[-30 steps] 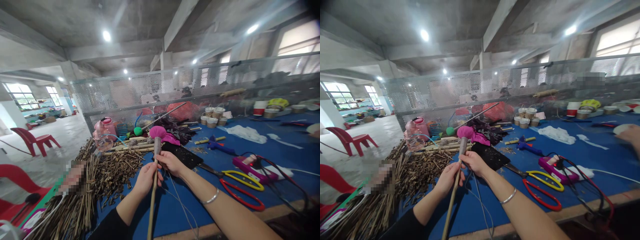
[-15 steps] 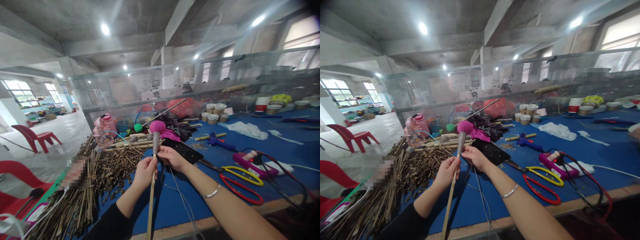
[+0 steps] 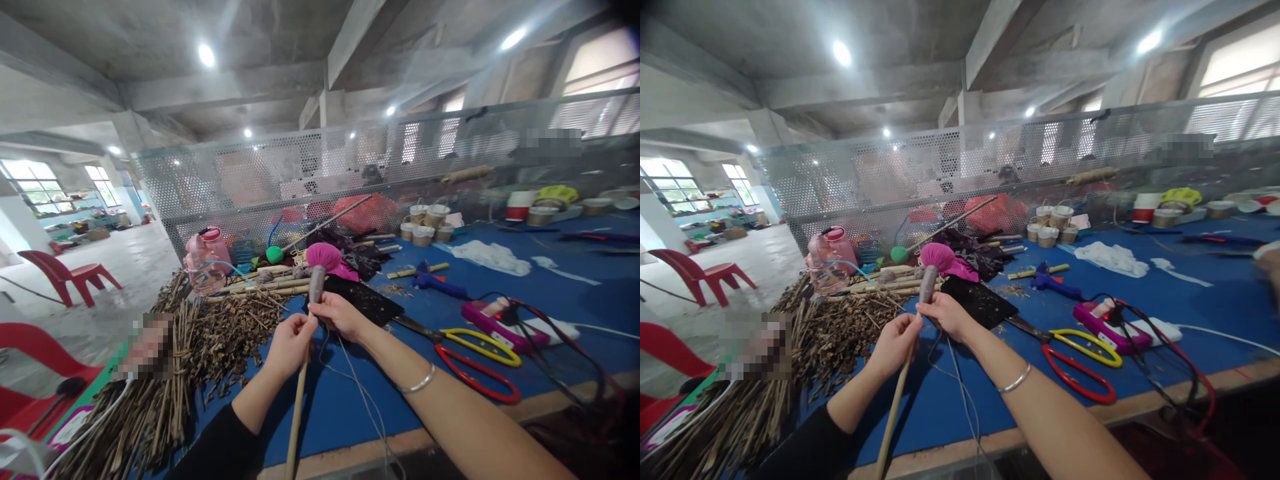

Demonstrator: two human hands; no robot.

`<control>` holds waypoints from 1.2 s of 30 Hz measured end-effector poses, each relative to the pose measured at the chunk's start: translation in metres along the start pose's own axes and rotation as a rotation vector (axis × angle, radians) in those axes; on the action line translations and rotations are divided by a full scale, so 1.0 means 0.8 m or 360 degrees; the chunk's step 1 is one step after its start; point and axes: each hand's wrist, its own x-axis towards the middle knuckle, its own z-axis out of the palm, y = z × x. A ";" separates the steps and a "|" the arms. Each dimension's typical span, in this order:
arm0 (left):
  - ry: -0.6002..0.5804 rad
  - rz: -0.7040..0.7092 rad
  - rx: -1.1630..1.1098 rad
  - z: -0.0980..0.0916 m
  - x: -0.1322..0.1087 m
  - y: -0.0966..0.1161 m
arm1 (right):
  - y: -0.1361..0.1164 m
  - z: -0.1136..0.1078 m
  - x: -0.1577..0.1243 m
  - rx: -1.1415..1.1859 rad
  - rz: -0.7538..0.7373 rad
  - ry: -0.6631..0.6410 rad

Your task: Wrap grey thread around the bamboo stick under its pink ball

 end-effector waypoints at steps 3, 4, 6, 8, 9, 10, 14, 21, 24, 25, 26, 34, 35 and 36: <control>0.0095 0.0023 0.0044 0.003 0.001 -0.003 | 0.000 -0.001 0.001 0.0018 -0.0035 0.0000; 0.0088 0.0025 0.0019 0.004 0.000 -0.003 | 0.000 -0.002 0.001 0.0029 -0.0047 -0.0041; 0.0035 0.0030 -0.0084 0.006 -0.002 0.000 | 0.002 -0.005 0.002 0.0065 -0.0058 -0.0141; -0.0038 0.0037 -0.0229 0.008 -0.004 0.004 | 0.003 -0.009 0.002 0.0085 -0.0054 -0.0225; -0.0076 0.0036 -0.0307 0.009 -0.005 0.006 | 0.003 -0.011 0.002 0.0084 -0.0053 -0.0253; -0.0113 0.0028 -0.0379 0.009 -0.006 0.008 | 0.004 -0.012 0.003 0.0081 -0.0053 -0.0271; -0.0201 -0.0068 -0.0442 0.007 -0.004 0.005 | 0.010 -0.016 0.005 0.0033 -0.0035 -0.0257; 0.0076 0.0066 0.0075 0.007 -0.003 -0.003 | 0.015 -0.012 0.006 -0.0063 -0.0009 -0.0175; 0.0116 0.0058 0.0068 0.008 -0.004 0.000 | 0.007 -0.009 0.002 0.0009 0.0001 -0.0231; 0.0133 0.0059 0.0058 0.008 -0.004 0.000 | 0.005 -0.008 0.001 0.0051 0.0018 -0.0257; 0.0149 0.0063 0.0046 0.008 -0.004 0.001 | 0.003 -0.008 0.000 0.0090 0.0038 -0.0271; 0.0153 0.0048 -0.0023 0.010 -0.002 -0.004 | 0.001 -0.009 0.005 0.0041 0.0061 0.0157; 0.0151 0.0045 -0.0027 0.010 -0.002 -0.005 | 0.003 -0.008 0.006 0.0031 0.0067 0.0192; 0.0152 0.0042 -0.0031 0.011 -0.002 -0.006 | 0.005 -0.007 0.007 0.0025 0.0076 0.0223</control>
